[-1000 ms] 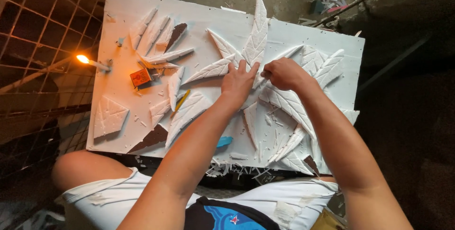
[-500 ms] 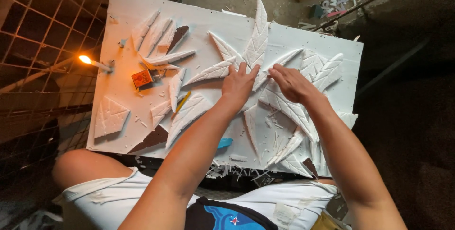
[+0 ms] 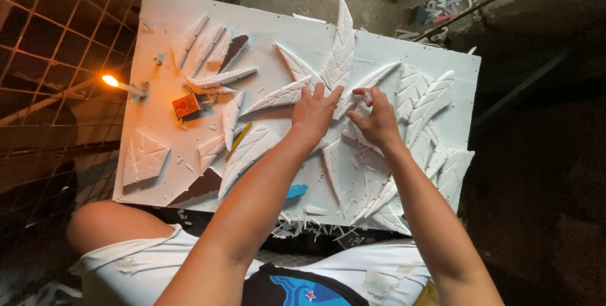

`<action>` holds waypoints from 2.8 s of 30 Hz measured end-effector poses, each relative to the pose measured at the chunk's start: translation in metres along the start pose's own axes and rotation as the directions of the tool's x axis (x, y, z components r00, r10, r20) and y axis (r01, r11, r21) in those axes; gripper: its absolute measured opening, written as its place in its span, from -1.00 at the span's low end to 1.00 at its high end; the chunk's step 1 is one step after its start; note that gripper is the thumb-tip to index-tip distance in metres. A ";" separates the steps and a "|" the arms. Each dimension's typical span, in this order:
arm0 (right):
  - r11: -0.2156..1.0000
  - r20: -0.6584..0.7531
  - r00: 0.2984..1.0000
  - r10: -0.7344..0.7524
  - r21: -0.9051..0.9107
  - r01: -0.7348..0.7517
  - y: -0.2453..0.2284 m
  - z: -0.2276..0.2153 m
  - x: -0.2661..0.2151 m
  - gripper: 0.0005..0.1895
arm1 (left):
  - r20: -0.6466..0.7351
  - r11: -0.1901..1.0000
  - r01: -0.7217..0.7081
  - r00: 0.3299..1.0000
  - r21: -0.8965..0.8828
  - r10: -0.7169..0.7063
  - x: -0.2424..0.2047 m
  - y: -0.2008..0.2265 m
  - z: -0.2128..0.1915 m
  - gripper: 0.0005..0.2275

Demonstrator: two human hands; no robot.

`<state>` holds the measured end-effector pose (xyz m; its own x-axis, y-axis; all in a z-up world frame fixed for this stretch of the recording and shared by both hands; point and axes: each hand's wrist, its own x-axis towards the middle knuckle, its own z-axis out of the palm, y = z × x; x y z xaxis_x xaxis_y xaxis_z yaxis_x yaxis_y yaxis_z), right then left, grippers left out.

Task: Assembling a star-shaped sculpture by aligning foam pieces and bonding them using heat from a lighter.

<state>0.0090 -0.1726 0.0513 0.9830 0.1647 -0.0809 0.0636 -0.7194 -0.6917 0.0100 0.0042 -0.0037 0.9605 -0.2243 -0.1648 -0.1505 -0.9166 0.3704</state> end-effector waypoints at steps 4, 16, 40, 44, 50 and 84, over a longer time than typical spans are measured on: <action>0.999 -0.005 1.000 -0.026 -0.036 0.026 0.007 0.011 0.001 -0.47 | -0.001 1.000 0.004 1.000 0.004 -0.004 -0.002 0.002 -0.002 -0.60; 0.984 0.039 0.985 -0.171 -0.043 0.172 0.011 0.012 0.007 -0.49 | -0.006 1.000 -0.004 1.000 -0.027 0.004 -0.004 0.002 -0.008 -0.60; 0.983 0.078 0.982 -0.172 -0.056 0.177 0.032 0.015 0.029 -0.38 | -0.005 0.999 0.001 1.000 -0.043 -0.001 -0.005 0.001 -0.009 -0.63; 0.993 0.162 0.980 -0.113 0.005 0.114 -0.013 -0.005 0.030 -0.45 | 0.006 0.998 0.014 1.000 -0.058 -0.013 -0.008 0.004 -0.017 -0.62; 0.995 0.257 0.964 -0.061 -0.058 0.079 -0.018 -0.012 0.041 -0.43 | 0.011 0.998 -0.002 1.000 -0.057 0.003 -0.010 0.005 -0.019 -0.54; 0.968 0.269 0.953 -0.143 -0.160 0.191 -0.025 -0.009 0.044 -0.43 | -0.384 0.965 -0.201 0.915 -0.167 0.124 -0.040 -0.023 0.021 -0.70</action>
<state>0.0524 -0.1532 0.0719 0.8810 0.4412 -0.1707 0.2768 -0.7734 -0.5703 -0.0296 0.0275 -0.0250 0.9501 -0.1914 0.2462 -0.2989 -0.7843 0.5436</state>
